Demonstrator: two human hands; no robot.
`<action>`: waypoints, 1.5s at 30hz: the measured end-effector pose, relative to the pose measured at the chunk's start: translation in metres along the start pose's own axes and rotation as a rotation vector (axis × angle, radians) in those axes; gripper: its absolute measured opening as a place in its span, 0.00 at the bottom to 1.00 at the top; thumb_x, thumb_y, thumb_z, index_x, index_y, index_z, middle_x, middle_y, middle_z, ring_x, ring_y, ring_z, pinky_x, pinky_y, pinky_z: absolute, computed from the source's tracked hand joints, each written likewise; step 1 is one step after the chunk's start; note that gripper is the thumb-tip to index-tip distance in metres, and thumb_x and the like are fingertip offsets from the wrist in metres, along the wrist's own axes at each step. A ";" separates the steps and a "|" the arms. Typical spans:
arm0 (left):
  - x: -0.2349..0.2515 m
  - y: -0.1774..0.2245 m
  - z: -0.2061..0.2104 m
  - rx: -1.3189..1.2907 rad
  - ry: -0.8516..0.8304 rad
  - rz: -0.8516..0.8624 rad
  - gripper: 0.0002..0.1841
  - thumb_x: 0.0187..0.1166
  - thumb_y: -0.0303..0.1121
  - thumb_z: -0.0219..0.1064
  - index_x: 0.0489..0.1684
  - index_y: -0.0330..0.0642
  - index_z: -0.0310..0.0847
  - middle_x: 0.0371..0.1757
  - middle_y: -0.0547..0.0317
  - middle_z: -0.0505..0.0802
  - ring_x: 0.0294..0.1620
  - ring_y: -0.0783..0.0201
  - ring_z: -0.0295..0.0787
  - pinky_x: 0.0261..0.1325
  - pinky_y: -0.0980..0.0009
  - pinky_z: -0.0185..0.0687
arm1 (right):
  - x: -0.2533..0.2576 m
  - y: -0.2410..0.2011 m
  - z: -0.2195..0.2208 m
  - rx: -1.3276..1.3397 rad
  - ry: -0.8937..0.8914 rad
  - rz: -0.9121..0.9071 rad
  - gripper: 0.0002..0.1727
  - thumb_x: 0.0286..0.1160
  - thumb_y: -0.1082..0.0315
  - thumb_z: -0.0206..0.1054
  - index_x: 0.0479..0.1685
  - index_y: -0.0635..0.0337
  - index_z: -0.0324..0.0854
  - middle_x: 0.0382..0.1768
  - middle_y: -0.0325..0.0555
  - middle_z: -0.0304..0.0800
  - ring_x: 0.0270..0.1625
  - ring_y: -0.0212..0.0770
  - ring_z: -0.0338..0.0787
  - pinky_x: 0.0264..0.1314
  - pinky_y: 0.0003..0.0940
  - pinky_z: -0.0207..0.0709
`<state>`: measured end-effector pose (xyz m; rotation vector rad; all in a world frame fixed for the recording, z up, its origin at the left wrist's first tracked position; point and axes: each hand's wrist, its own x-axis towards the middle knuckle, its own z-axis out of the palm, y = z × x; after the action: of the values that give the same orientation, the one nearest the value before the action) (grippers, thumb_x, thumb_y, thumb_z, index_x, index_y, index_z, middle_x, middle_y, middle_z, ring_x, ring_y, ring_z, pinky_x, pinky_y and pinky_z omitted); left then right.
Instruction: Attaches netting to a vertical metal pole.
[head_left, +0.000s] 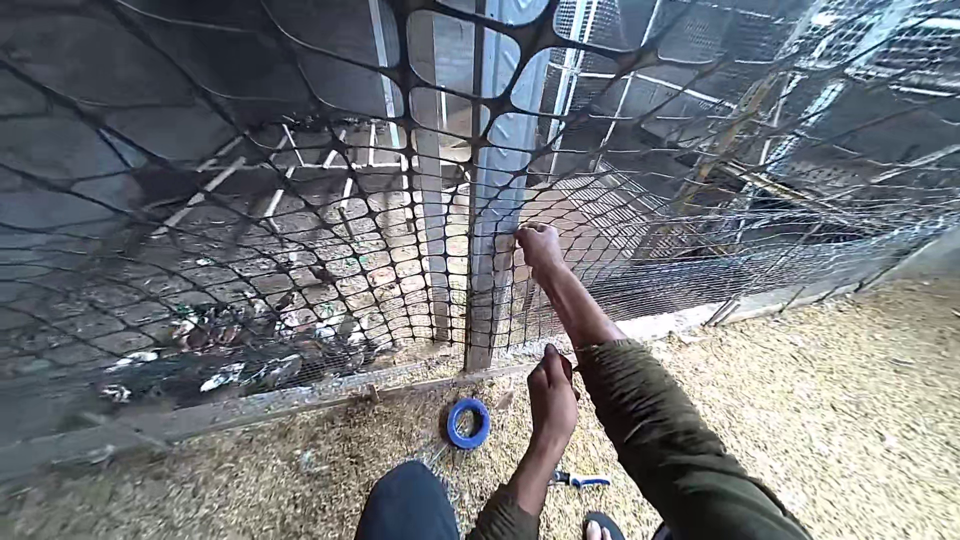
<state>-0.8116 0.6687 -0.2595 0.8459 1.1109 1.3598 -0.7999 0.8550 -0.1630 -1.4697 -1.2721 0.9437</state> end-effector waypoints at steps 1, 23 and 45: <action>0.000 -0.001 -0.001 0.011 -0.001 0.003 0.28 0.96 0.42 0.36 0.17 0.48 0.68 0.13 0.69 0.68 0.13 0.70 0.65 0.21 0.70 0.68 | -0.002 -0.001 0.000 -0.017 0.001 -0.014 0.12 0.82 0.63 0.63 0.46 0.62 0.85 0.32 0.48 0.79 0.30 0.41 0.74 0.31 0.44 0.68; 0.008 -0.007 -0.018 0.108 -0.030 0.005 0.28 0.95 0.42 0.36 0.19 0.47 0.71 0.15 0.69 0.71 0.14 0.71 0.66 0.21 0.71 0.67 | 0.006 0.013 0.002 0.061 -0.038 -0.049 0.13 0.88 0.59 0.58 0.47 0.56 0.85 0.21 0.34 0.68 0.16 0.28 0.59 0.19 0.27 0.56; 0.018 0.014 -0.214 0.565 0.329 -0.103 0.29 0.94 0.48 0.45 0.79 0.31 0.71 0.70 0.33 0.84 0.70 0.40 0.82 0.71 0.40 0.76 | -0.004 0.048 0.019 0.253 -0.021 -0.251 0.24 0.92 0.59 0.56 0.80 0.60 0.65 0.38 0.55 0.89 0.32 0.45 0.85 0.40 0.46 0.81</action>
<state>-1.0197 0.6570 -0.3120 0.9637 1.8217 1.1328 -0.8062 0.8537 -0.2149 -1.0807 -1.2667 0.9154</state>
